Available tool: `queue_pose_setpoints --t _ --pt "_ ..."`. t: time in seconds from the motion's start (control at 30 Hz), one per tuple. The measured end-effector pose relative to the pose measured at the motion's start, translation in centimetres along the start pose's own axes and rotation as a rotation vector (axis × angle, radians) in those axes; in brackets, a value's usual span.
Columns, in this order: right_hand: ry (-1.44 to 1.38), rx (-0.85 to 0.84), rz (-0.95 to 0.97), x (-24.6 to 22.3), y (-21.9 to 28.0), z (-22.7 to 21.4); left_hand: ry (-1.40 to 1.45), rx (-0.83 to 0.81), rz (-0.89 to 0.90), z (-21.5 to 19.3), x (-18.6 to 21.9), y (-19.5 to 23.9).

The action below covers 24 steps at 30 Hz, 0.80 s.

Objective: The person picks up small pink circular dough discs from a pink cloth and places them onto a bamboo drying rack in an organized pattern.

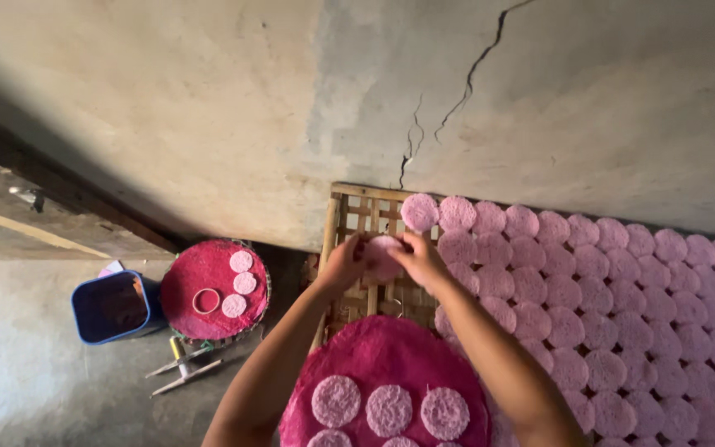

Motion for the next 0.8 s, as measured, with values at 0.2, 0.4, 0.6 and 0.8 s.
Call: queue_pose_setpoints --t 0.2,0.4,0.6,0.8 --pt "0.301 0.243 -0.329 -1.7 -8.3 -2.2 -0.308 0.418 0.199 -1.5 2.0 -7.6" --pt "0.430 0.445 -0.466 -3.9 -8.3 -1.8 -0.471 0.508 0.334 -2.3 4.3 -8.2" --pt "0.213 0.503 -0.691 -5.1 -0.3 -4.0 -0.499 0.434 0.342 -0.7 3.7 -1.1" --pt "0.184 0.428 -0.372 1.4 16.3 -8.3 -0.745 -0.030 0.554 9.9 1.2 13.9"
Point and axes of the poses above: each hand's wrist, its own y-axis away from the middle knuckle, its own z-axis out of the palm, x = y × z, the point moved 5 cm from there along -y, towards the middle knuckle, and after that the axes turned 4 degrees about -y, right-handed, at the moved point
